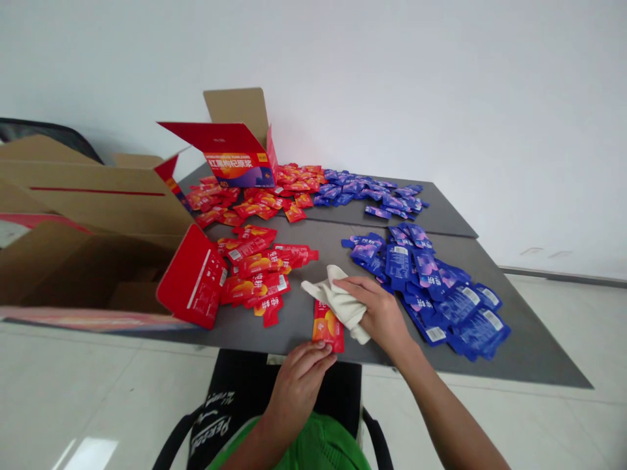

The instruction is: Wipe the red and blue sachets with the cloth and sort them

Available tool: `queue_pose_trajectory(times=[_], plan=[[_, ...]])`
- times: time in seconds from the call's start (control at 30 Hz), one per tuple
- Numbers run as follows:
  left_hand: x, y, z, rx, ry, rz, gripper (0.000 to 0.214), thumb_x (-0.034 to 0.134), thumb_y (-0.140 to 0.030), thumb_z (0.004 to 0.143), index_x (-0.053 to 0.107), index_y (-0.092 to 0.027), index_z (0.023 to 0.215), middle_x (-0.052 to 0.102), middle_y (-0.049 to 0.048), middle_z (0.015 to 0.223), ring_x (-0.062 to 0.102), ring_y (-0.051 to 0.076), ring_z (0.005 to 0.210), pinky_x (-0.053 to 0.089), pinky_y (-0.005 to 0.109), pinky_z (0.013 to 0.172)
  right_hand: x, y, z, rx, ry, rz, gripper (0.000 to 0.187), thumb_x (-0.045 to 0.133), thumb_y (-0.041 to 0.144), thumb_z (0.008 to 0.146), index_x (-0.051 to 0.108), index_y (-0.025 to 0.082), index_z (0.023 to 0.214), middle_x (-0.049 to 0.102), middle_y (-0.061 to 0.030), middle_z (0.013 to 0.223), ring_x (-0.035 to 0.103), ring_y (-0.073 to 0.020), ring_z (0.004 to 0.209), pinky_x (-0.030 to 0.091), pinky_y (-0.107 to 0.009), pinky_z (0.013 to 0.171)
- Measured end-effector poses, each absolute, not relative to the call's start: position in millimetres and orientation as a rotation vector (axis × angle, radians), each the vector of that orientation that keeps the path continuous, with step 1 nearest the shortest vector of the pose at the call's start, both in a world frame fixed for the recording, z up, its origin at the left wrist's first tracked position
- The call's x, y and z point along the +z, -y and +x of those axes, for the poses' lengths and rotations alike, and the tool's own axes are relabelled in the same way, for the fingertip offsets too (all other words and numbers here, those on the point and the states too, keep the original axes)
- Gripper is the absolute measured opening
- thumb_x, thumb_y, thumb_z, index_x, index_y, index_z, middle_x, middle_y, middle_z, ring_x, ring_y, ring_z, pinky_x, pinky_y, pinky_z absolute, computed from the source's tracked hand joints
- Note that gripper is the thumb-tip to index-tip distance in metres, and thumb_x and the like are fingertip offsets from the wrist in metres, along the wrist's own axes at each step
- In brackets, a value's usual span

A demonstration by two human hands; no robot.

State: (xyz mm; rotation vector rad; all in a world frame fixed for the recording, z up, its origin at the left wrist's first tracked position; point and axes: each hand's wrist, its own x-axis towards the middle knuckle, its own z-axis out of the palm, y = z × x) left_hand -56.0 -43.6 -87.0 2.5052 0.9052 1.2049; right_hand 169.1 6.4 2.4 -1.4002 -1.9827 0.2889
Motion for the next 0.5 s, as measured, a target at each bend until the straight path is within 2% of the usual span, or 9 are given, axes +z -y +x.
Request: queue_pose_trajectory(times=[0.2,0.37,0.5], plan=[[-84.5,45.9,-55.5,1.099,-0.938,2.494,0.030,0.046,-0.021,0.108,0.076,-0.022,0.107,0.077,0.0042,0.093,0.073,0.020,0.087,0.064,0.037,0.082,1.3,39.1,152.7,0.594,2.231,-1.336,0.054,0.062,0.005,0.091,0.069,0.039,0.133,0.073,0.0003,0.132,0.073,-0.0182,0.113,0.056,-0.025,0.095],[-86.4,43.7,-55.2,1.198,-0.892,2.507,0.028,0.047,-0.021,0.108,0.073,-0.021,0.119,0.078,0.0058,0.113,0.072,0.021,0.108,0.062,0.039,0.096,-16.0,-14.3,158.0,0.429,2.130,-1.493,0.054,0.064,0.004,0.089,0.070,0.035,0.133,0.072,-0.0025,0.132,0.074,-0.0207,0.111,0.058,-0.027,0.093],[-88.2,42.5,-56.0,1.197,-0.905,2.488,0.028,0.048,-0.021,0.107,0.073,-0.023,0.119,0.077,0.0049,0.113,0.072,0.020,0.109,0.062,0.039,0.097,-3.1,-32.0,165.2,0.251,2.077,-1.547,0.051,0.062,0.006,0.092,0.070,0.032,0.135,0.072,-0.0051,0.132,0.072,-0.0237,0.113,0.058,-0.030,0.092]])
